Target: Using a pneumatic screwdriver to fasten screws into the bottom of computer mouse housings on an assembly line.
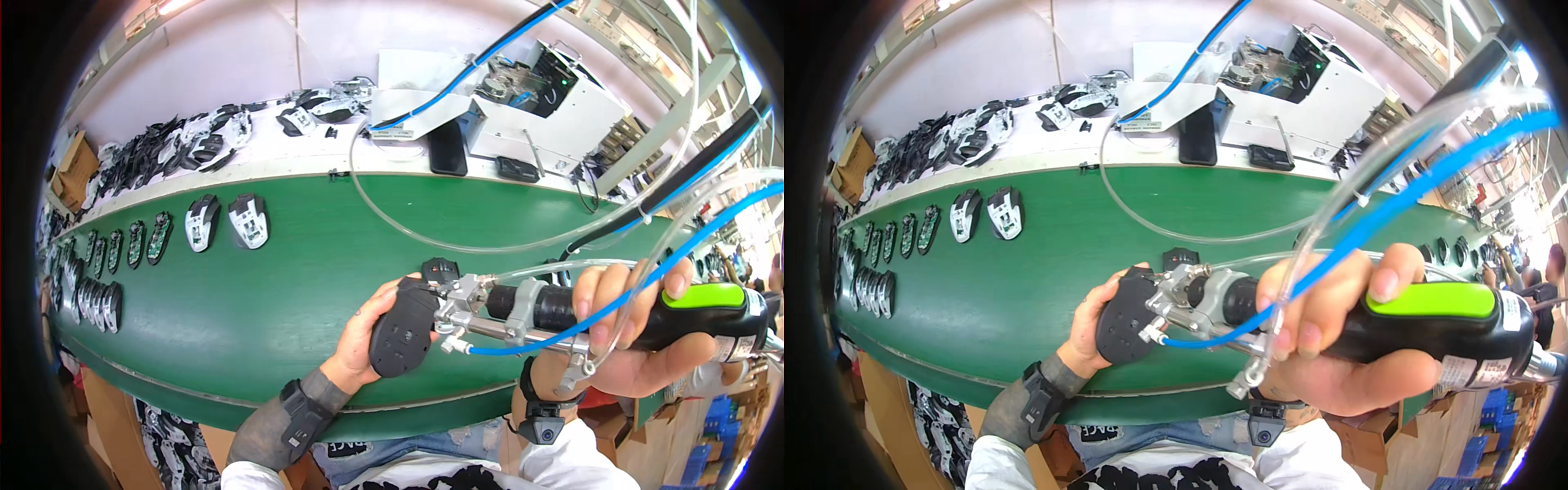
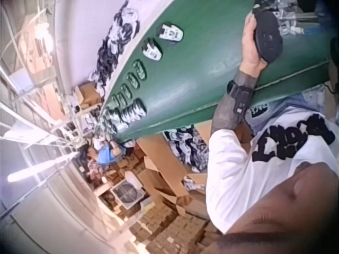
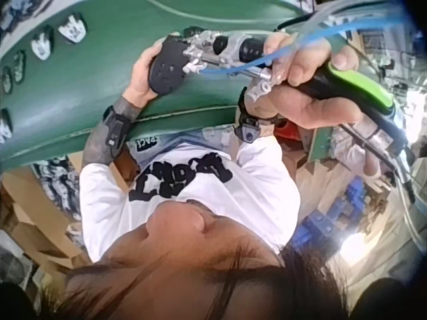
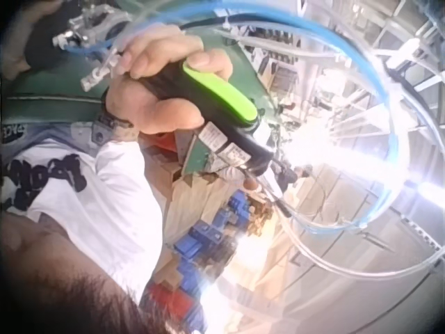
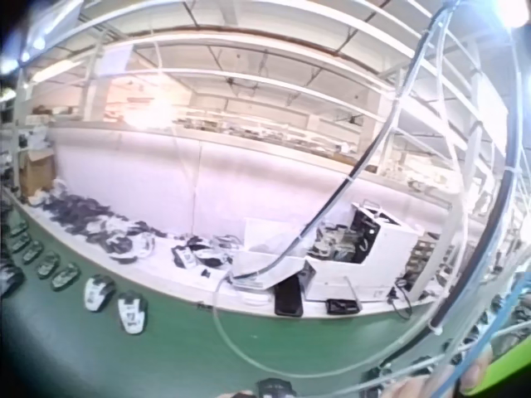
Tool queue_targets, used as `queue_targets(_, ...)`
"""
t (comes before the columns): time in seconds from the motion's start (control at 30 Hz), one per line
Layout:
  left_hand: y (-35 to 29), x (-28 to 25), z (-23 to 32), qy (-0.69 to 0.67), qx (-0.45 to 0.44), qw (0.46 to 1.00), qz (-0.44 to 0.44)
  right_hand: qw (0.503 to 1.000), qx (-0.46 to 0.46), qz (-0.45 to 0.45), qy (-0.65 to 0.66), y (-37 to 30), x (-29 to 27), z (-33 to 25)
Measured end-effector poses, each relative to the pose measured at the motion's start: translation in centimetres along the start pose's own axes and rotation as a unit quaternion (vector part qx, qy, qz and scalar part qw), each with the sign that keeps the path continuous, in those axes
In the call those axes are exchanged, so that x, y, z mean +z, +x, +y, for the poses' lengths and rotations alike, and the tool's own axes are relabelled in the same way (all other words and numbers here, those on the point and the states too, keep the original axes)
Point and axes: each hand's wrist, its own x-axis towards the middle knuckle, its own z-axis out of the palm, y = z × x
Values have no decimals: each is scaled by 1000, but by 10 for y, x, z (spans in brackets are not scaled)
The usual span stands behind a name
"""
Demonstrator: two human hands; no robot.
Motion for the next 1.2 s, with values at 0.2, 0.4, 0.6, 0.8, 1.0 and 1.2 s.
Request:
queue_targets(0.2, 10, -7, 9, 93, 5, 996, -15, 999, -7, 9, -49, 4, 0, -10)
queue_targets(0.4, 16, -17, 36, 6, 123, 985, 123, 1000, 17, 2, -17, -4, 11, -17)
queue_targets(0.6, 14, -16, 31, 0, 141, 989, 47, 998, 29, -26, 39, -10, 22, 7)
queue_targets(0.8, 13, -15, 31, -24, 152, 988, 25, 998, 25, -51, -2, -9, 23, 12)
queue_targets(1.0, 8, -10, 28, -60, 151, 987, 1, 995, 34, -72, 67, -14, 27, 16)
queue_targets(1.2, 16, -15, 27, 24, 169, 977, 125, 998, 26, -56, 14, -8, 23, 2)
